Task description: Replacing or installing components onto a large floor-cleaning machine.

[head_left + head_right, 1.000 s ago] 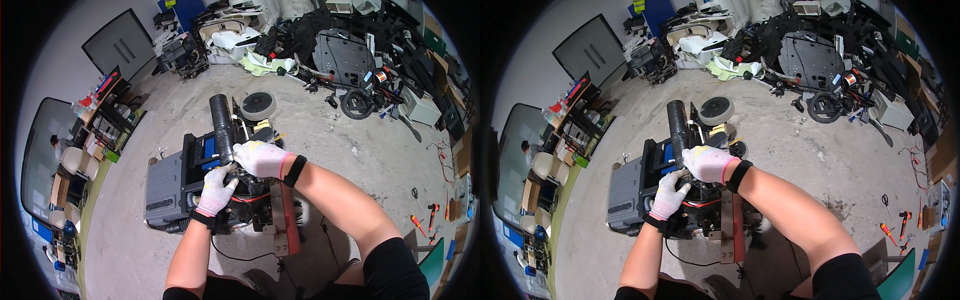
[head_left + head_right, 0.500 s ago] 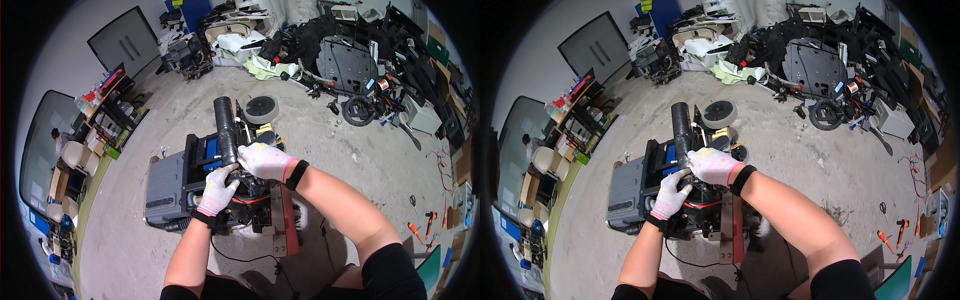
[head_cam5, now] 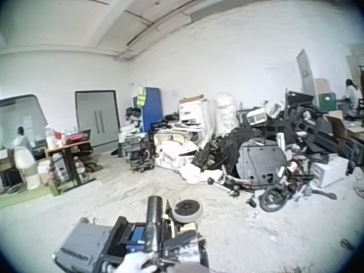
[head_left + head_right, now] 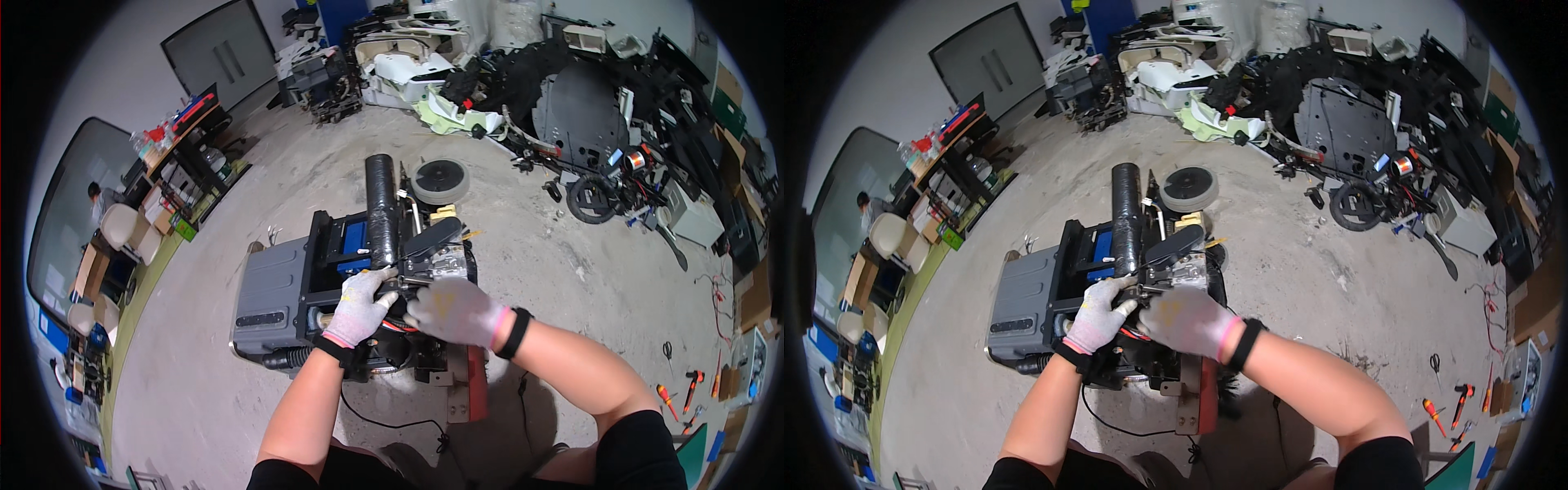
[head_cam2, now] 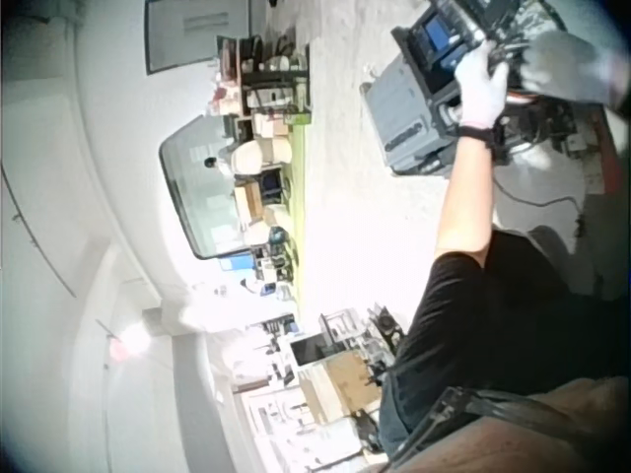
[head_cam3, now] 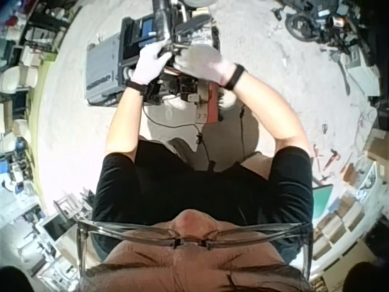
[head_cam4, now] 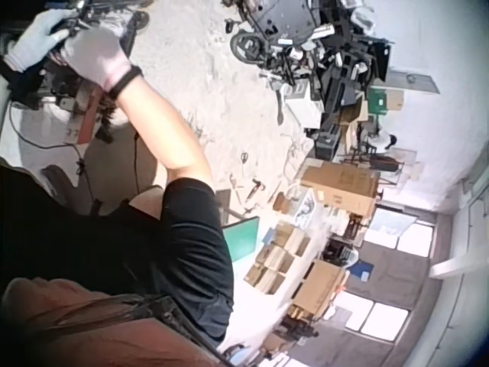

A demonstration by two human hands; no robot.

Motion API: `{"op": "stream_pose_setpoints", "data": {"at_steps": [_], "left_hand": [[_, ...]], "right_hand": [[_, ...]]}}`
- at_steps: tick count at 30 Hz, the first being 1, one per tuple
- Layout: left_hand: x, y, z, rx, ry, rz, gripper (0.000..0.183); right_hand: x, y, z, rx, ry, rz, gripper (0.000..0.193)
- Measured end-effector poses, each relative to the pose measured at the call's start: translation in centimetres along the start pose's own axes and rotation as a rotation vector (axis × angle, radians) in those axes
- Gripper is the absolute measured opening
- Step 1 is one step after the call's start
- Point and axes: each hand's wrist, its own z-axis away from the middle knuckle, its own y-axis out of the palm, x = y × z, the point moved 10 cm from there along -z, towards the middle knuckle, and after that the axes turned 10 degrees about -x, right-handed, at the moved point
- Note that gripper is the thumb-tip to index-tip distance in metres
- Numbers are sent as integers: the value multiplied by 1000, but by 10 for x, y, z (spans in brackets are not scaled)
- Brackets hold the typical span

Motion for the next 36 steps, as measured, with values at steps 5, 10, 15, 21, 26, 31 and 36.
{"op": "stream_pose_setpoints", "data": {"at_steps": [5,10,15,21,26,31,36], "left_hand": [[3,-1,0,7,-71,36,40],[-7,-11,1,-76,67,14,39],[-9,-15,2,-121,111,47,40],[-8,-14,2,-111,108,64,40],[-7,-12,4,-93,92,28,39],[0,-1,2,-11,-11,-17,37],[-3,0,1,5,-19,-23,40]], "right_hand": [[3,-2,7,119,31,81,24],[7,-24,-4,-60,122,47,10],[13,-21,-5,58,168,5,17],[19,-33,0,56,135,30,15],[-28,-44,16,-60,516,-279,15],[-116,9,23,56,972,-634,23],[-102,18,-27,41,295,-94,20]]}}
